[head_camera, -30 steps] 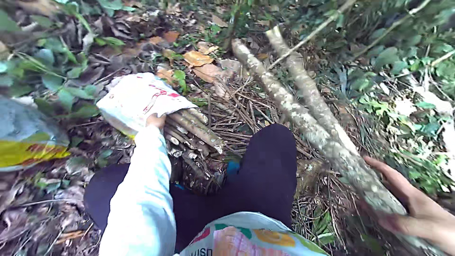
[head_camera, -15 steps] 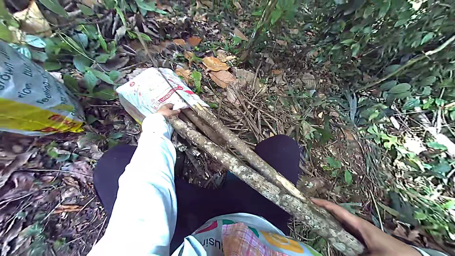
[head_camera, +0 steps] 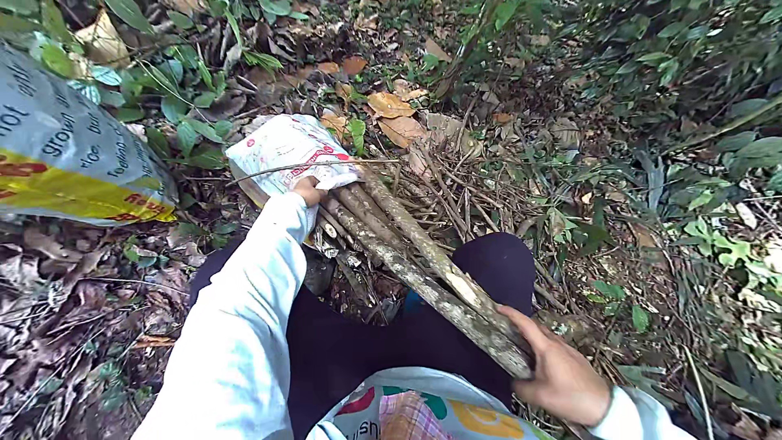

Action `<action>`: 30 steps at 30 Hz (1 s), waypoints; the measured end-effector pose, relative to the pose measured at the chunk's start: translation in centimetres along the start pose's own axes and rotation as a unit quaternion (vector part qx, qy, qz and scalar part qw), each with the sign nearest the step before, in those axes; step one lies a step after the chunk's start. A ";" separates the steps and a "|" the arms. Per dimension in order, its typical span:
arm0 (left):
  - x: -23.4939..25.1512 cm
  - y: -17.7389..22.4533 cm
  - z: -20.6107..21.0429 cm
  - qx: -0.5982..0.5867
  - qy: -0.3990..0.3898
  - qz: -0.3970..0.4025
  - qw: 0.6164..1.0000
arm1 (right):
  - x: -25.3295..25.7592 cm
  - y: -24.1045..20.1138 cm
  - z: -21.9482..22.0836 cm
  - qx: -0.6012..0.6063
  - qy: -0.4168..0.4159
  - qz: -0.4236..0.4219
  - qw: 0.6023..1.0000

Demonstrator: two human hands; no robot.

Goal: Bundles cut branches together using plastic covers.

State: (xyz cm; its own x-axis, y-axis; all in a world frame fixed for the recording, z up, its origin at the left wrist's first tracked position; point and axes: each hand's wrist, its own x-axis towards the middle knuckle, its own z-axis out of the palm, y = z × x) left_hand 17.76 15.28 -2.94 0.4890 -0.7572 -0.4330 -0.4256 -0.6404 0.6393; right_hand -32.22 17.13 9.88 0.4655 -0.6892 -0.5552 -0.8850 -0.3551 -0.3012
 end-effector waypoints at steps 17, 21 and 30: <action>0.0 1.2 0.3 0.057 -0.003 -0.006 0.998 | 20.4 -18.5 2.4 0.186 0.053 -0.068 0.979; -0.1 0.3 -0.2 0.092 -0.033 -0.006 0.995 | 16.5 -15.5 0.9 0.382 -0.012 -0.120 0.916; 1.7 0.6 1.0 0.037 0.043 0.000 0.998 | -2.8 8.1 -5.1 0.192 0.083 -0.106 0.972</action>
State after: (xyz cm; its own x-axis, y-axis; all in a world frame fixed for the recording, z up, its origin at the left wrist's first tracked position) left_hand 17.57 13.47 -3.90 0.5514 -0.7458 -0.3740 -0.4799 -0.6502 0.5891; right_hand -40.76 12.95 12.97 0.6003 -0.7300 -0.3268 -0.6857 -0.2594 -0.6801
